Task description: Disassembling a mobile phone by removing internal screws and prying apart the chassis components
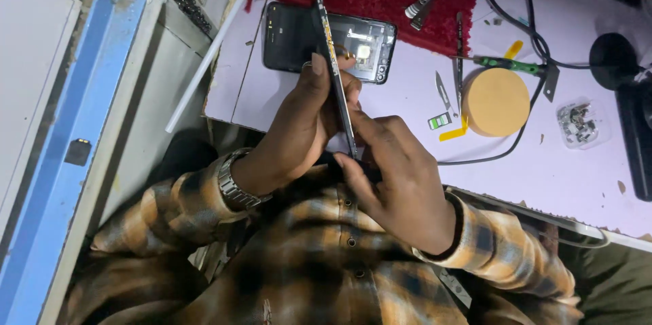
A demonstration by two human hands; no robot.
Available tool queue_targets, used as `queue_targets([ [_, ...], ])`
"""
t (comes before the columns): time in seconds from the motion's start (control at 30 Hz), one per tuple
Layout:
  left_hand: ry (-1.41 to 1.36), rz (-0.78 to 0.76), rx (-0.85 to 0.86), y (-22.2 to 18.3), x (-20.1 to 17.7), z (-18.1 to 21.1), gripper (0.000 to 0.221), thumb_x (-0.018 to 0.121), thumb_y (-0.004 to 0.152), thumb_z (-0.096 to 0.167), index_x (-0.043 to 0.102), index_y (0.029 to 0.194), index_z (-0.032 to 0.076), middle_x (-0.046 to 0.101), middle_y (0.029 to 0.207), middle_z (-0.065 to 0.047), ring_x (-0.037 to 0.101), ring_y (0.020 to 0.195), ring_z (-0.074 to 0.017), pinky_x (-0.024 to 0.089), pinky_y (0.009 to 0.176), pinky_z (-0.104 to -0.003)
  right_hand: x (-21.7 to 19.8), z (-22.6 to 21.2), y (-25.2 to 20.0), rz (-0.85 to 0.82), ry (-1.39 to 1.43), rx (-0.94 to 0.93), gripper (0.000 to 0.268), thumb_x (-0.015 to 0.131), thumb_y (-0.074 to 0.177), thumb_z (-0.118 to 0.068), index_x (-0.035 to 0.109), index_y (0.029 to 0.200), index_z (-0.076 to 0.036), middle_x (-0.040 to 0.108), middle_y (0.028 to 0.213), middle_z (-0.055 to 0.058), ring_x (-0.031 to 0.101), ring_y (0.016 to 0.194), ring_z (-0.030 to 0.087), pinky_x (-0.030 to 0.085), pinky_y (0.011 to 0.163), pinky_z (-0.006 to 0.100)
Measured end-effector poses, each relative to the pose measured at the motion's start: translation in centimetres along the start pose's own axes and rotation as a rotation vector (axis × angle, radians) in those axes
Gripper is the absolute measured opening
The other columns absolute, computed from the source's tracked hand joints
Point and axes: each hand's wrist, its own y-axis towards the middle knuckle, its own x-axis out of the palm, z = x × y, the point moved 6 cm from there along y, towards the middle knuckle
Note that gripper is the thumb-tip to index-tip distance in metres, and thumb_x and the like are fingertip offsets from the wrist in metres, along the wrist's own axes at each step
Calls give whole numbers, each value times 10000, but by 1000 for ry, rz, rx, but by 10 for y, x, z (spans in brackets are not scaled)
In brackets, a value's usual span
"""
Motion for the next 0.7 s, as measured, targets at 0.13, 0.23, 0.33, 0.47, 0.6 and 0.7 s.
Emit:
queue_targets([
  [0.13, 33, 17, 1, 3, -3, -2, 755, 542, 958, 618, 480, 1398, 9, 579, 936, -45, 548, 809, -136, 496, 757, -322, 2, 4, 0, -17, 4, -4, 500, 691, 1087, -131, 513, 1521, 41, 576, 1074, 186, 620, 961, 331, 528, 910, 415],
  [0.23, 3, 35, 27, 6, -7, -7, 721, 544, 974, 602, 499, 1379, 7, 580, 908, -56, 537, 787, -129, 471, 744, -297, 2, 4, -1, -6, -21, -18, 522, 715, 1085, -111, 504, 1538, 41, 586, 1079, 192, 634, 963, 328, 537, 910, 410],
  [0.33, -26, 6, 56, 8, -9, -8, 721, 572, 973, 597, 491, 1368, 0, 597, 916, -66, 552, 797, -124, 484, 774, -287, 3, 5, -1, -5, -20, -16, 529, 710, 1089, -107, 495, 1550, 38, 587, 1066, 179, 595, 901, 308, 524, 874, 395],
  [0.47, 22, 38, 42, 6, -8, -6, 692, 535, 992, 582, 508, 1366, 1, 596, 922, -63, 567, 808, -127, 492, 795, -295, 3, 7, -1, -9, -13, 2, 514, 708, 1080, -111, 510, 1532, 32, 587, 1073, 179, 610, 918, 314, 532, 880, 402],
  [0.6, -5, 51, 4, 6, -8, -7, 662, 522, 990, 582, 519, 1352, 28, 596, 931, -70, 579, 808, -162, 537, 735, -362, -4, 9, 5, -93, 26, 38, 603, 764, 1044, -260, 516, 1528, -2, 560, 1028, 127, 589, 881, 270, 521, 844, 378],
  [0.7, -22, 22, -16, 7, -9, -7, 620, 542, 977, 601, 523, 1314, 81, 555, 910, -70, 554, 743, -196, 506, 724, -366, -29, 31, 13, -162, 28, 114, 655, 576, 1047, -440, 560, 1511, 21, 628, 1065, 126, 630, 888, 246, 526, 780, 379],
])
